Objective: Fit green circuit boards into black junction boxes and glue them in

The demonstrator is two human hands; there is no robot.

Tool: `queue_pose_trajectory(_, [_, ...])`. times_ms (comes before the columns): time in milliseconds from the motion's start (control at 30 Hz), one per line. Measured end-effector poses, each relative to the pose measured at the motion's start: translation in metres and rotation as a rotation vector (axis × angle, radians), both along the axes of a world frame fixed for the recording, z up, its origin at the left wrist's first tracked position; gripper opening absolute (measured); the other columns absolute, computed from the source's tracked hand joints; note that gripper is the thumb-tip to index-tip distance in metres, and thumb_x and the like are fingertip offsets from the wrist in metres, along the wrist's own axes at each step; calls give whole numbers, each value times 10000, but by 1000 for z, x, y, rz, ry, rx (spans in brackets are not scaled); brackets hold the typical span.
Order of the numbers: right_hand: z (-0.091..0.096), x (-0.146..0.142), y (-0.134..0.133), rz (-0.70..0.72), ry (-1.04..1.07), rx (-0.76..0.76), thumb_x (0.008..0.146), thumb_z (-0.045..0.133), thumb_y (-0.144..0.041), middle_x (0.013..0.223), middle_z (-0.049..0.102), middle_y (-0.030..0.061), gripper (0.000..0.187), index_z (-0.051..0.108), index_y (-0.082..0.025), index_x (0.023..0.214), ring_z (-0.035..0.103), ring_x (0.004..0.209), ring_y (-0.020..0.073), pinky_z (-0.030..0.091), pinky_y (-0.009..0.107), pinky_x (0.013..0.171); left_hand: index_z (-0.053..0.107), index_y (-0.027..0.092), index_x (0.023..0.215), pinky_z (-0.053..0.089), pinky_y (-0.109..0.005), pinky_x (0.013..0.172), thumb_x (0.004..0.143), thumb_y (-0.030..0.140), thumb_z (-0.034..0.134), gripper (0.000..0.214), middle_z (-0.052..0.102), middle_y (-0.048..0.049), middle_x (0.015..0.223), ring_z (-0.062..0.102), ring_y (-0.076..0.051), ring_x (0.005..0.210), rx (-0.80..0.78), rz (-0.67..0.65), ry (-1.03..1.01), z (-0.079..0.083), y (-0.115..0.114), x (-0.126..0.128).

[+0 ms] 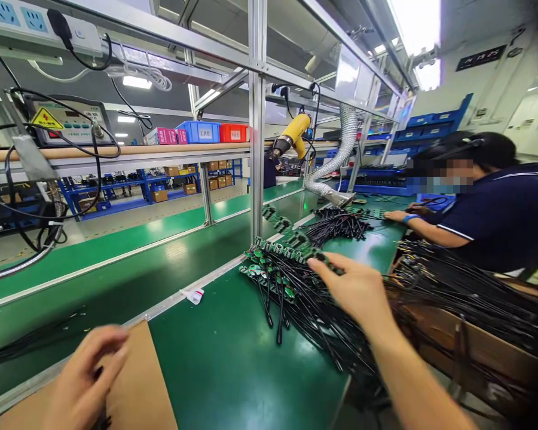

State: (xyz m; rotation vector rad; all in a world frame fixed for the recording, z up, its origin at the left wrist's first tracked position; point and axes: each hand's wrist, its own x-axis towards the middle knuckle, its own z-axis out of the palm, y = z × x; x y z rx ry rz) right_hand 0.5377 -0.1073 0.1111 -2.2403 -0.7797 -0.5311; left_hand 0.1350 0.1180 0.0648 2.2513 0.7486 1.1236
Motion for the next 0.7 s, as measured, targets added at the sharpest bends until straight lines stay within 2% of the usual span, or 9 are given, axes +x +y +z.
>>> queue_pose_trajectory(67, [-16, -70, 10, 159, -178, 341, 877, 575, -420, 978, 700, 67, 304, 711, -199, 1035, 645, 896, 217, 493, 318, 831, 577, 260, 1119, 503, -381, 888, 856, 486, 576, 346, 619, -60, 1121, 607, -244, 1023, -177, -234, -2, 28, -21, 48])
queue_pose_trajectory(133, [-35, -134, 30, 248, -272, 520, 904, 562, -300, 941, 661, 73, 244, 685, -191, 1085, 627, 855, 186, 505, 304, 798, 451, 233, 1293, 472, -382, 934, 866, 525, 559, 528, 544, -103, 1268, 550, -247, 1132, -333, -418, -35, 55, -48, 91])
queue_pose_trajectory(200, [-53, -184, 57, 314, -298, 635, 908, 548, -208, 980, 604, 82, 284, 630, -210, 1180, 598, 885, 178, 514, 297, 773, 415, 203, 1313, 445, -370, 958, 856, 570, 556, 603, 538, -115, 1266, 520, -246, 1161, -381, -547, -119, 74, -74, 120])
queue_pose_trajectory(300, [-65, -234, 96, 430, -264, 688, 909, 486, -184, 1149, 519, 144, 446, 473, -184, 1354, 531, 1066, 242, 509, 397, 855, 480, 205, 1234, 439, -334, 914, 934, 562, 420, 471, 611, -80, 1129, 570, -201, 1031, -347, -512, -250, 85, -92, 134])
queue_pose_trajectory(433, [-53, -271, 99, 635, -270, 516, 819, 526, -226, 1348, 410, 253, 601, 398, -52, 1380, 393, 1251, 382, 427, 574, 950, 621, 178, 1060, 471, -285, 765, 914, 585, 445, 467, 669, -60, 953, 607, -170, 814, -185, -380, -555, 86, -73, 118])
queue_pose_trajectory(500, [-43, -280, 72, 803, -299, 488, 791, 537, -167, 1302, 494, 229, 574, 438, -63, 1347, 466, 1210, 353, 469, 516, 930, 657, 155, 953, 487, -282, 675, 859, 684, 434, 582, 680, -70, 877, 615, -176, 733, -129, -360, -688, 93, -56, 99])
queue_pose_trajectory(600, [-29, -272, 21, 1055, -309, 699, 794, 506, -44, 897, 679, 44, 440, 571, -224, 1190, 644, 804, 181, 540, 297, 697, 688, 149, 896, 497, -304, 572, 781, 803, 360, 741, 694, -91, 822, 621, -198, 654, -37, -444, -782, 116, -38, 60])
queue_pose_trajectory(667, [-22, -253, 5, 937, -150, 903, 826, 476, -29, 742, 642, -2, 372, 622, -278, 1059, 610, 665, 157, 514, 289, 639, 723, 149, 862, 499, -321, 536, 761, 827, 346, 783, 691, -99, 757, 613, -209, 618, 98, -629, -815, 135, -36, 34])
queue_pose_trajectory(700, [-19, -242, 7, 935, -53, 914, 857, 478, -84, 759, 639, 4, 303, 628, -287, 1025, 610, 693, 169, 511, 298, 642, 735, 153, 838, 493, -316, 513, 766, 823, 353, 774, 677, -92, 700, 600, -201, 587, 175, -724, -826, 144, -38, 24])
